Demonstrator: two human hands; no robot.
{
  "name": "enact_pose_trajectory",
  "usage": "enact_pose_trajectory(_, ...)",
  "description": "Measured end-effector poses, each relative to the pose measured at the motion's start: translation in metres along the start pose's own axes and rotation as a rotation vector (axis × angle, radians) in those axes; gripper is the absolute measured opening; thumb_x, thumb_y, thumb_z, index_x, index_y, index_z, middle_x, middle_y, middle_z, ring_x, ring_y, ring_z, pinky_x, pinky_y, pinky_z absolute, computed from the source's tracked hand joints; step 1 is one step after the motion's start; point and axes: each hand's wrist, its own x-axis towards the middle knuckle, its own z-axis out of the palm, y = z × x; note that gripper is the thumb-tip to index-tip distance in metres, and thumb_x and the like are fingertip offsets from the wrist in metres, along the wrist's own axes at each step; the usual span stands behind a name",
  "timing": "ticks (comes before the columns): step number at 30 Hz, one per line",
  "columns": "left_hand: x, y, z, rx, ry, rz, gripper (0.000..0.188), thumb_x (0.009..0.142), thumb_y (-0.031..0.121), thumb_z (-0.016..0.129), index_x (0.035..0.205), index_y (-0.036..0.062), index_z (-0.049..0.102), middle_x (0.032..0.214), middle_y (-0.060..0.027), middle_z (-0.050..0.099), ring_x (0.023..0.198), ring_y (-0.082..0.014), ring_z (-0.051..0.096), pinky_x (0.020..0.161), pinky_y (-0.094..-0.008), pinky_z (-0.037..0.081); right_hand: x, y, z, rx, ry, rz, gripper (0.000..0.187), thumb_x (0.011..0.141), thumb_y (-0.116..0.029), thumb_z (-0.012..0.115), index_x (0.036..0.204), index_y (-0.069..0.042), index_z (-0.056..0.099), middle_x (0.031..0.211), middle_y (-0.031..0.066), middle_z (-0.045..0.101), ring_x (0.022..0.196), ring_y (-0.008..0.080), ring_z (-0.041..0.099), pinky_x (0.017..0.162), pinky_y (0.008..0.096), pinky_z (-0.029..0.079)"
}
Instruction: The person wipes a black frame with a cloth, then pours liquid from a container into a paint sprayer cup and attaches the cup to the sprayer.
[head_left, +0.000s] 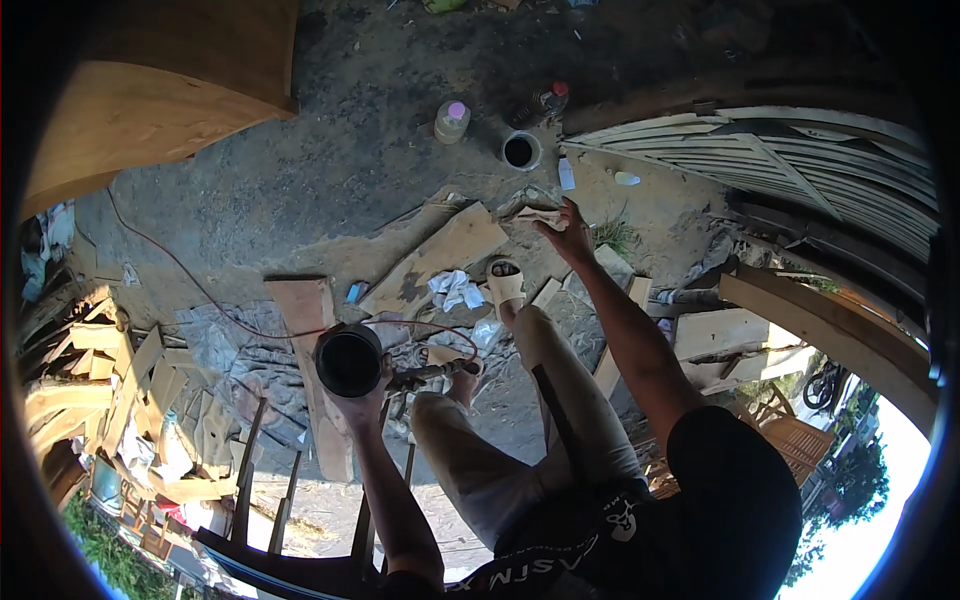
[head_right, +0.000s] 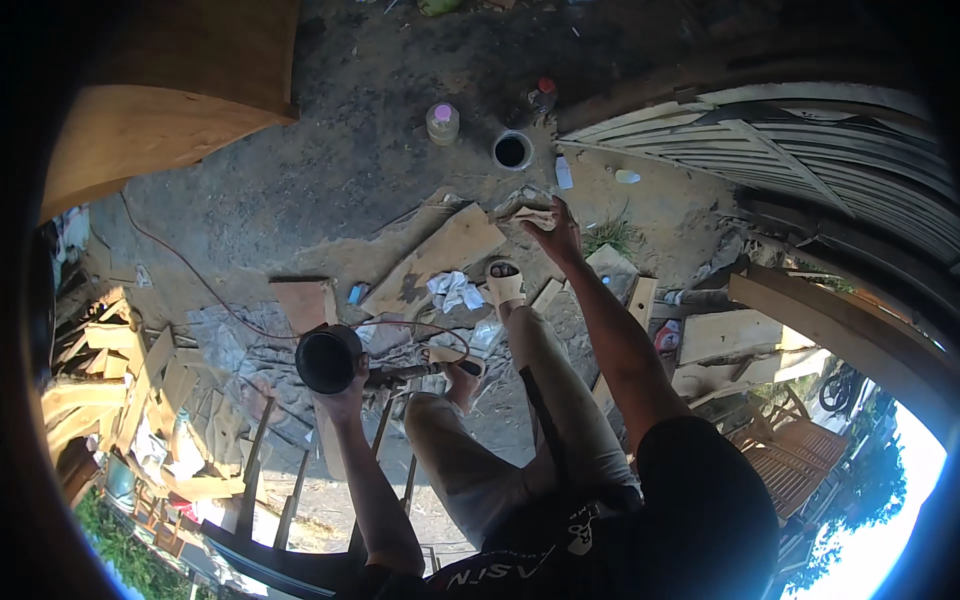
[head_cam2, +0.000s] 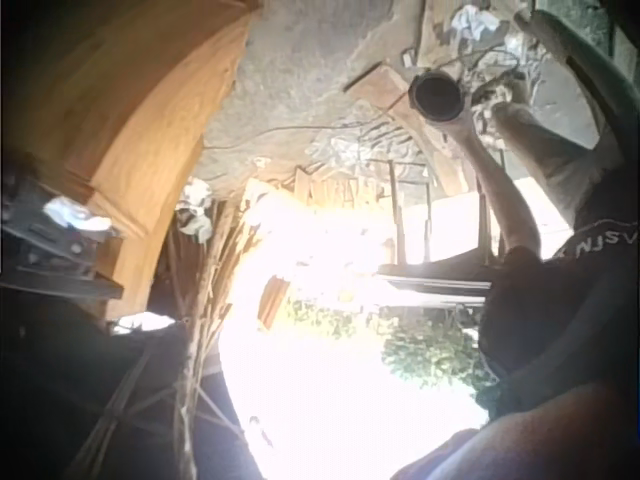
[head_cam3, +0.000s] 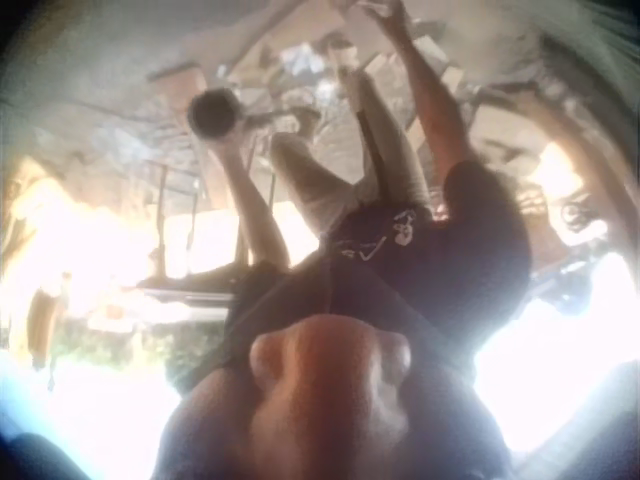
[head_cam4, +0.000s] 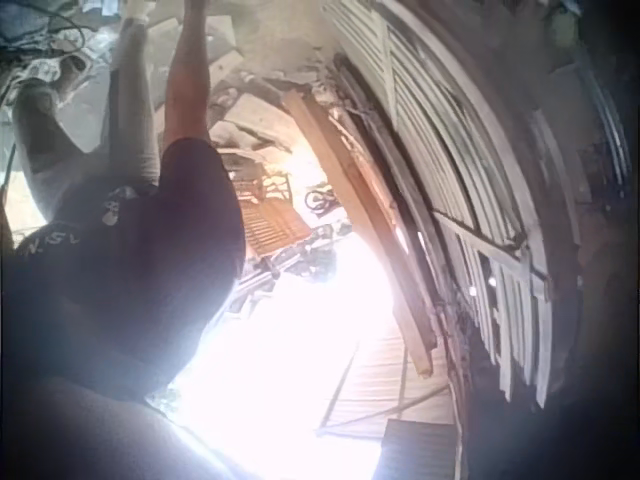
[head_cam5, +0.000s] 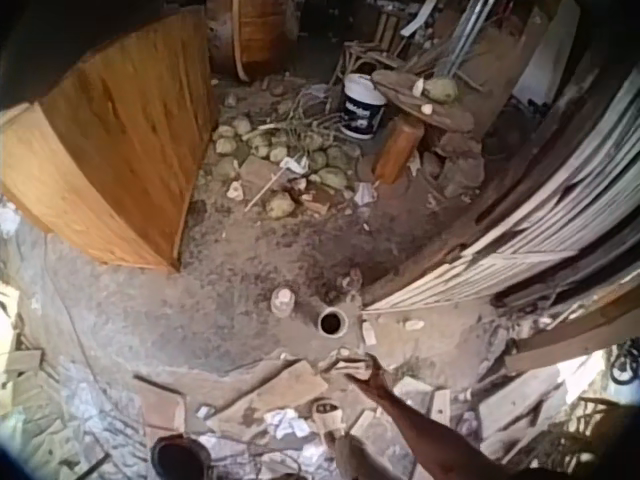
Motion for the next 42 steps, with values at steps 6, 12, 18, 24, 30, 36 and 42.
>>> enact_pose_trajectory(6, 0.091, -0.066, 0.114, -0.082, -0.211, 0.124, 0.084, 0.07, -0.002, 0.086, 0.144, 0.0032, 0.047, 0.128, -0.011, 0.061, 0.113, -0.0189, 0.062, 0.09, -0.0327, 0.057, 0.117, 0.049, 0.089, 0.066, 0.153, -0.183, 0.123, 0.069, -0.055, 0.092, 0.158, -0.003, 0.026, 0.154, 0.0258, 0.047, 0.134, 0.0401, 0.056, 0.11, 0.0482, 0.047)
enact_pose_trajectory(12, 0.115, -0.147, 0.181, -0.071, -0.146, -0.064, 0.072, 0.065, 0.006, 0.093, 0.129, 0.0015, 0.059, 0.114, -0.0059, 0.068, 0.102, -0.0153, 0.066, 0.092, -0.0334, 0.056, 0.166, 0.041, 0.125, 0.367, 0.292, -0.428, 0.103, 0.069, -0.028, 0.098, 0.148, -0.004, 0.037, 0.134, 0.0147, 0.061, 0.121, 0.0254, 0.063, 0.102, 0.0386, 0.052)
enact_pose_trajectory(18, 0.138, -0.149, 0.217, 0.007, -0.22, 0.179, 0.067, 0.066, 0.013, 0.094, 0.124, 0.0001, 0.063, 0.11, -0.0059, 0.071, 0.097, -0.0144, 0.068, 0.091, -0.0335, 0.057, 0.189, 0.044, 0.131, 0.896, 0.233, -0.423, 0.083, 0.071, -0.024, 0.095, 0.135, -0.001, 0.047, 0.13, 0.0158, 0.064, 0.12, 0.0243, 0.064, 0.102, 0.0375, 0.053)
enact_pose_trajectory(24, 0.17, -0.126, 0.229, 0.092, -0.239, 0.259, 0.069, 0.066, 0.016, 0.094, 0.126, 0.0019, 0.063, 0.109, -0.0074, 0.074, 0.098, -0.017, 0.071, 0.093, -0.0347, 0.057, 0.17, 0.023, 0.109, 0.401, 0.279, -0.676, 0.078, 0.072, -0.016, 0.092, 0.135, -0.001, 0.048, 0.131, 0.0143, 0.063, 0.122, 0.0236, 0.063, 0.106, 0.0377, 0.05)
enact_pose_trajectory(30, 0.184, -0.116, 0.244, 0.208, -0.292, 0.491, 0.083, 0.06, 0.02, 0.096, 0.133, 0.0058, 0.059, 0.119, -0.0145, 0.071, 0.109, -0.0294, 0.072, 0.097, -0.042, 0.057, 0.128, -0.025, 0.068, 0.401, 0.122, -0.913, 0.085, 0.071, -0.018, 0.093, 0.137, -0.002, 0.043, 0.133, 0.0172, 0.059, 0.126, 0.0271, 0.06, 0.111, 0.0414, 0.047)
enact_pose_trajectory(36, 0.178, -0.128, 0.249, 0.194, -0.374, 0.522, 0.09, 0.056, 0.025, 0.096, 0.135, 0.0076, 0.058, 0.127, -0.0148, 0.066, 0.117, -0.035, 0.068, 0.102, -0.0455, 0.056, 0.078, -0.079, 0.043, 0.202, 0.12, -1.049, 0.092, 0.067, -0.021, 0.098, 0.14, -0.003, 0.045, 0.122, 0.013, 0.064, 0.114, 0.0228, 0.066, 0.103, 0.0375, 0.052)
enact_pose_trajectory(42, 0.173, -0.126, 0.247, 0.142, -0.42, 0.575, 0.09, 0.056, 0.024, 0.096, 0.134, 0.003, 0.057, 0.125, -0.0153, 0.069, 0.118, -0.0304, 0.069, 0.105, -0.0427, 0.055, 0.049, -0.099, 0.036, -0.038, 0.024, -1.075, 0.091, 0.067, -0.027, 0.098, 0.14, -0.007, 0.048, 0.123, 0.0101, 0.065, 0.113, 0.0234, 0.068, 0.099, 0.0379, 0.055)
